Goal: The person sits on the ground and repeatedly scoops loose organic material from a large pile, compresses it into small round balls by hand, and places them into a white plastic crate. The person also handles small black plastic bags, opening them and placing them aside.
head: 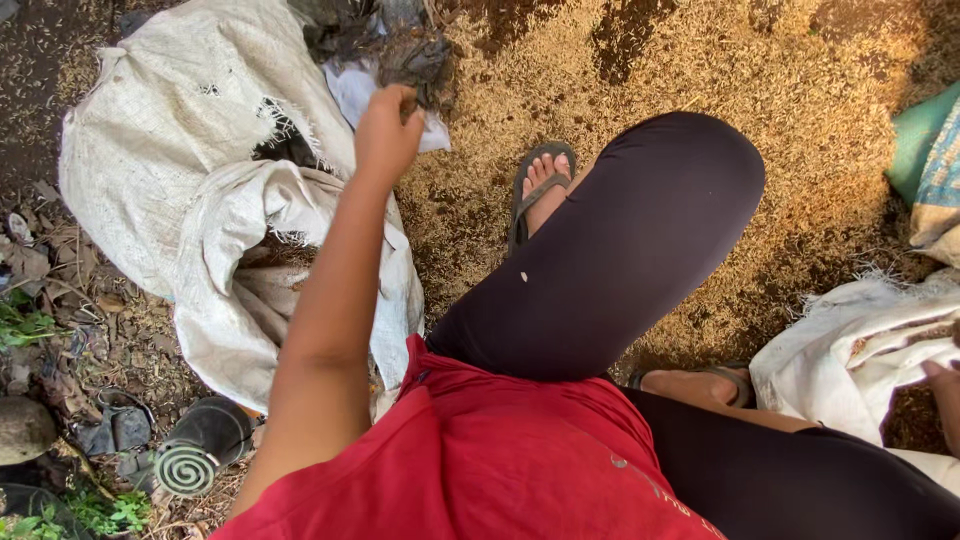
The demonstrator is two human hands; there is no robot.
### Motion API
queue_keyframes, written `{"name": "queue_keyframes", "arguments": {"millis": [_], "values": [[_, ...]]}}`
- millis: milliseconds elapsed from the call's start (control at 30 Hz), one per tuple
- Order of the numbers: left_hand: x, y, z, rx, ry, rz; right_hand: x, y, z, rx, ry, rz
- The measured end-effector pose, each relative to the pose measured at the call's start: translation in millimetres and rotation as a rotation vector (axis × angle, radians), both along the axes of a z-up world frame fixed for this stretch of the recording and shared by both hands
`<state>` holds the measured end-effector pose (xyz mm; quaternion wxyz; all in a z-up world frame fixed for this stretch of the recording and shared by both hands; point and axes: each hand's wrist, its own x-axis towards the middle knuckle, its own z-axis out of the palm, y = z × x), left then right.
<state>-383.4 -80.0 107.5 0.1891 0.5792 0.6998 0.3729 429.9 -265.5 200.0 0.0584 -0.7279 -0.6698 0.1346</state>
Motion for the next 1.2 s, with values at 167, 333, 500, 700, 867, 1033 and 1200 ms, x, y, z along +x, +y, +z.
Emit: {"name": "queue_keyframes", "arguments": {"millis": [167,333,500,700,867,1033,1200], "values": [[24.7,40.2,-58.1,-0.059,0.296,0.246,-11.5,3.1,7.8,-0.073,-0.079,0.023],[26.4,88.9,-70.6,-0.129,0.434,0.344,-12.9,1.5,14.8,-0.132,-0.043,-0.065],[17.3,107.7,-82.1,-0.260,0.443,0.291,-10.1,2.1,15.1,-0.202,0.012,-0.126],[10.5,111.8,-102.0,-0.288,0.536,0.289,-14.2,-3.7,19.3,-0.194,0.047,-0.155],[2.3,106.6,-92.3,-0.180,0.518,0.261,-18.7,-2.2,25.6,-0.215,0.011,-0.189],[37.1,105.3,-61.7,-0.022,0.425,0.183,-29.8,-2.8,33.9,-0.209,-0.013,-0.148],[148.9,113.7,-61.9,0.162,0.342,-0.160,-48.4,0.8,48.7,-0.254,-0.069,-0.188]]}}
